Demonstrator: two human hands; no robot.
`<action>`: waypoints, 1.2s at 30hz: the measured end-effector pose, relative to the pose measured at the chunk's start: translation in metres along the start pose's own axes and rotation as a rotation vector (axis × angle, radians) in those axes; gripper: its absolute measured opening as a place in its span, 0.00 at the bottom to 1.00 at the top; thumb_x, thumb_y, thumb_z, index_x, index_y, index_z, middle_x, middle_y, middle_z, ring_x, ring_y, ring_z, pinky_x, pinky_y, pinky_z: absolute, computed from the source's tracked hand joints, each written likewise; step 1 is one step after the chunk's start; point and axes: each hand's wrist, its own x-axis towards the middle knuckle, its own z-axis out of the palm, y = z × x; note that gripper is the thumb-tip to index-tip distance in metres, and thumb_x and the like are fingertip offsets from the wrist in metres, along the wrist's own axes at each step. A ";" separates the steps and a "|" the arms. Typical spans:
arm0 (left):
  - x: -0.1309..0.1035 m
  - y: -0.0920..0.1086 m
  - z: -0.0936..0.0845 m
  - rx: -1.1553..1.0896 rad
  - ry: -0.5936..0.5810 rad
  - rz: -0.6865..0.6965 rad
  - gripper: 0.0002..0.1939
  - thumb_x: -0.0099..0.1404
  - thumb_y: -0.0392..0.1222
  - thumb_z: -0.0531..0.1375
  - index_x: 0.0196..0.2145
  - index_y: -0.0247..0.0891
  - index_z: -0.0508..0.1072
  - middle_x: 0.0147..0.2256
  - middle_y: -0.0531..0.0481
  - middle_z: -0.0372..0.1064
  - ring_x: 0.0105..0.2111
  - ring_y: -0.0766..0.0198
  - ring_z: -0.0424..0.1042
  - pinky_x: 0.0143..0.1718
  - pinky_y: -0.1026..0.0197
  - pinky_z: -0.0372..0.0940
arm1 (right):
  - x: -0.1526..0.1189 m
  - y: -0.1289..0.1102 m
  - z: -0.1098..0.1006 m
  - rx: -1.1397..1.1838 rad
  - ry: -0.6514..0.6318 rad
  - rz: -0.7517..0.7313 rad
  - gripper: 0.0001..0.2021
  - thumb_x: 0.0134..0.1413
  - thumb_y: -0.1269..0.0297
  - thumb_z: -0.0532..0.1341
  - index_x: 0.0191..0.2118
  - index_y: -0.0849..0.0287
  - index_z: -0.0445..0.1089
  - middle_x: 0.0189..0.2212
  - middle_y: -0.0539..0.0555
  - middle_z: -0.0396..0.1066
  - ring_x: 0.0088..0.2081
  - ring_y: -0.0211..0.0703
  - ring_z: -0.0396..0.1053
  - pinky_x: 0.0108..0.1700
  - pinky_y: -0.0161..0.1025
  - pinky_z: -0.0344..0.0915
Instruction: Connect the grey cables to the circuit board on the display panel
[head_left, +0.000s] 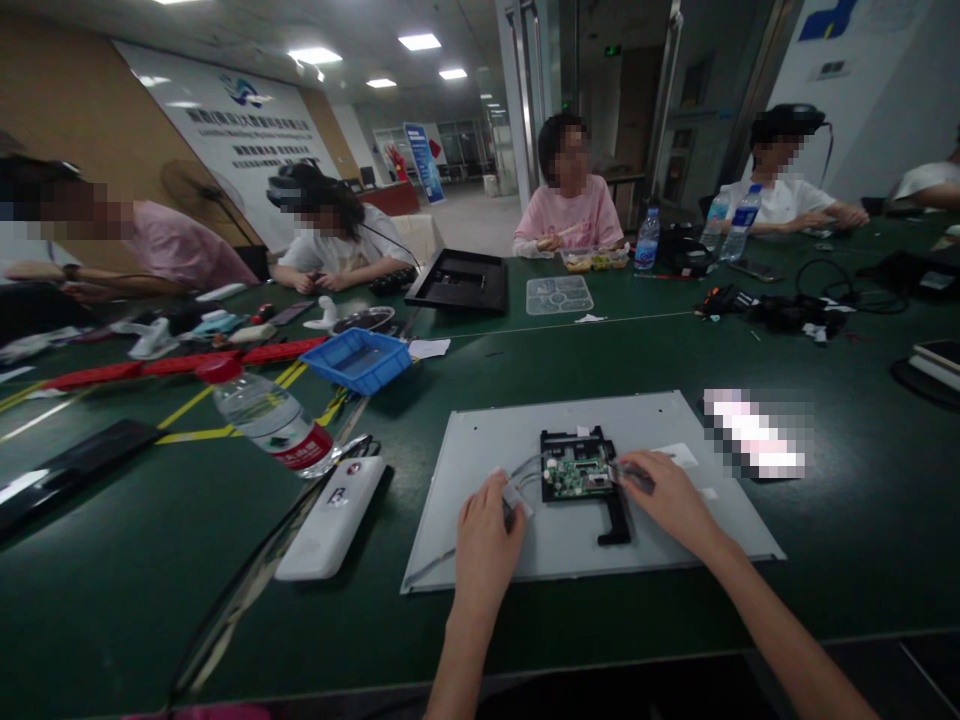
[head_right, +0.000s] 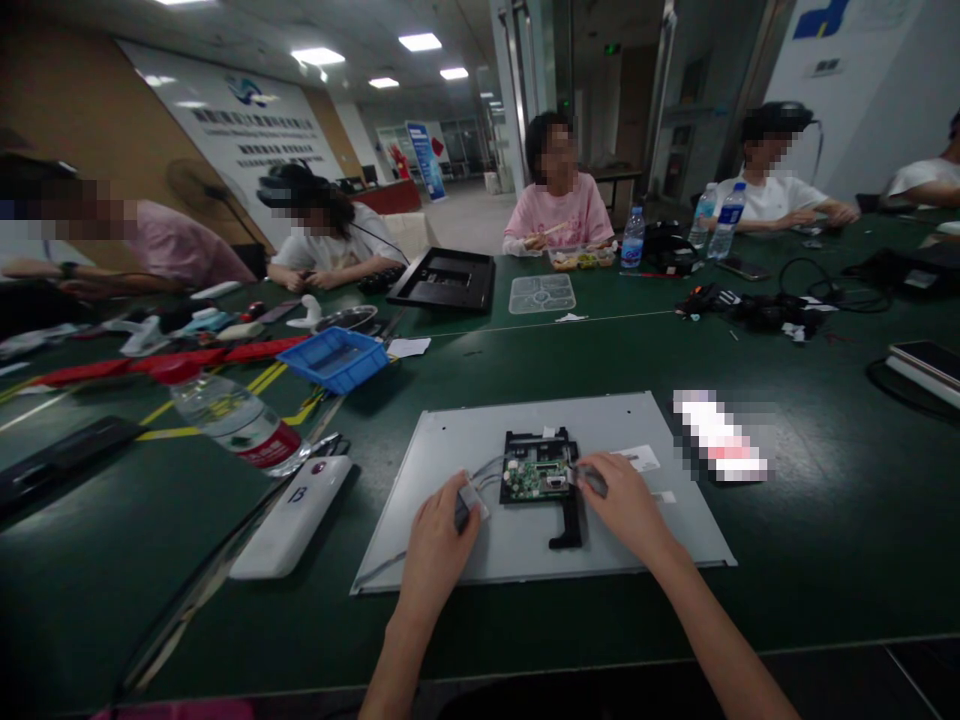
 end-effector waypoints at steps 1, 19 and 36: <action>0.000 0.000 0.001 -0.006 0.006 0.001 0.21 0.62 0.37 0.52 0.53 0.36 0.57 0.51 0.42 0.64 0.52 0.54 0.63 0.52 0.49 0.57 | 0.000 0.000 0.000 -0.002 -0.006 0.002 0.11 0.51 0.67 0.57 0.41 0.55 0.68 0.39 0.53 0.69 0.42 0.46 0.65 0.45 0.44 0.62; -0.001 -0.003 0.006 -0.099 0.128 0.050 0.22 0.62 0.38 0.52 0.54 0.36 0.57 0.53 0.39 0.58 0.55 0.51 0.57 0.55 0.45 0.56 | 0.002 0.002 -0.001 0.052 -0.043 0.013 0.09 0.51 0.69 0.56 0.38 0.56 0.70 0.34 0.53 0.70 0.38 0.44 0.66 0.42 0.41 0.61; 0.000 0.010 -0.005 -0.118 0.211 0.042 0.24 0.63 0.38 0.53 0.56 0.38 0.53 0.58 0.39 0.49 0.60 0.50 0.46 0.58 0.42 0.51 | -0.002 0.031 -0.004 -0.032 0.185 0.177 0.16 0.50 0.62 0.56 0.46 0.57 0.67 0.41 0.57 0.64 0.32 0.42 0.67 0.38 0.42 0.66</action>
